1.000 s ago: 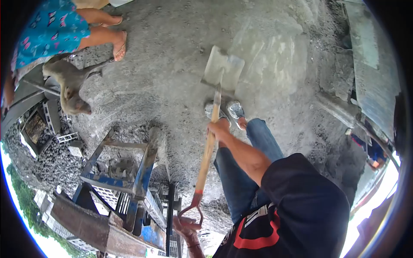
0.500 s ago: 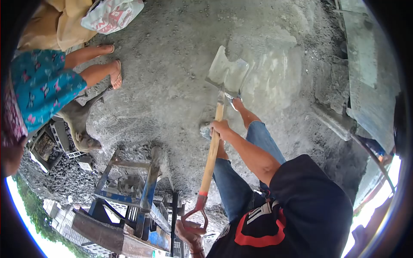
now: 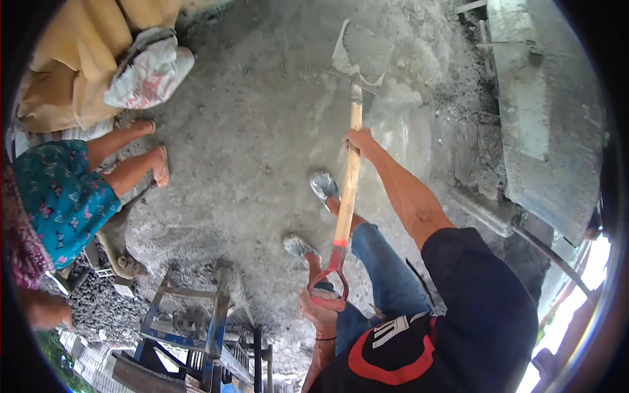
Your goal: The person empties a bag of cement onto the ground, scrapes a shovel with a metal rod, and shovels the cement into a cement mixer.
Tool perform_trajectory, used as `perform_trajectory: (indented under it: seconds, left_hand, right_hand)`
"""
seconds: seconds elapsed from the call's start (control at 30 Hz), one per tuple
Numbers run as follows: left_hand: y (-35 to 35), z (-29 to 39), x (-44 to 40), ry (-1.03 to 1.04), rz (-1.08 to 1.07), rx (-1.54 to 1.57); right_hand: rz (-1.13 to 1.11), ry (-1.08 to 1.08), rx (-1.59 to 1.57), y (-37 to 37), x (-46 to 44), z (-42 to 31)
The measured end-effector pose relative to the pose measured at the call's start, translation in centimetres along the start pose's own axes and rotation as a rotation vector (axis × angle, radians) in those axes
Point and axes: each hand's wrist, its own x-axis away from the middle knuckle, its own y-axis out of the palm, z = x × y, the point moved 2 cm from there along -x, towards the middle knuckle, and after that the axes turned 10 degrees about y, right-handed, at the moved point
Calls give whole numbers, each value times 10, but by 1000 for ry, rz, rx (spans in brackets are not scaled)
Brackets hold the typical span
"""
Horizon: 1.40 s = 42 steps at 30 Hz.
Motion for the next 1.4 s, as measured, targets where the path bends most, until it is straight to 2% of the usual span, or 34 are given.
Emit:
perform_trajectory:
  seconds: [0.1,0.27,0.47,0.53,0.6,0.7,0.73,0.77,0.83,0.9,0.93,0.97,1.0,1.07,1.1,1.13,1.17,1.2,1.23,1.27,1.33,1.37,1.4]
  left_hand:
    - [18,18,26,38,-105,91]
    - [80,88,81,153,-285,197]
    - [153,175,165,332,-578,284]
    - [171,201,187,683,-726,61]
    - [193,218,215,1017,-750,-16]
    - [222,239,260,1549,-1106,-39]
    - [226,250,277,1690,-1240,-100]
    - [223,249,284,1669,-1219,-110]
    - [200,240,295,1981,-1287,-129]
    - [174,213,289,1980,-1220,-151]
    - [158,195,284,2012,-1210,-123]
    - [143,177,274,1916,-1250,-193]
    - [129,161,265,1906,-1225,-228]
    - [100,120,244,1509,-1288,-210]
    - [83,96,234,1270,-1192,-60]
    - [62,73,230,1257,-1177,-67]
    - [38,49,221,891,-964,90]
    - [15,23,210,535,-733,244]
    - [-9,5,199,529,-709,250]
    - [-39,-12,182,415,-656,317]
    - [-112,-59,141,232,-541,501]
    - [-157,-82,127,159,-476,618]
    - [-191,-79,133,158,-322,458]
  right_hand:
    - [-41,-137,34,-26,68,-75]
    - [-30,-393,-49,-87,243,-215]
    - [55,-762,-229,-216,456,-320]
    - [19,-865,-360,-266,489,-341]
    - [-14,-945,-459,-306,534,-338]
    - [4,-942,-655,-361,548,-313]
    - [-104,-946,-753,-377,543,-308]
    - [-215,-933,-840,-396,534,-295]
    - [-379,-920,-837,-428,503,-263]
    - [-268,-879,-859,-434,495,-224]
    - [-346,-895,-813,-436,491,-206]
    - [-343,-871,-794,-439,484,-194]
    - [-362,-838,-785,-426,489,-184]
    - [-47,-933,-563,-408,513,-157]
    - [-51,-915,-553,-397,517,-145]
    - [45,-938,-477,-382,522,-132]
    - [140,-963,-397,-364,525,-117]
    - [133,-956,-376,-336,524,-101]
    - [244,-899,-294,-305,520,-78]
    - [354,-836,-214,-275,512,-52]
    - [159,-824,-209,-220,459,7]
    - [261,-736,-116,-189,429,43]
    - [270,-665,-26,-160,402,84]
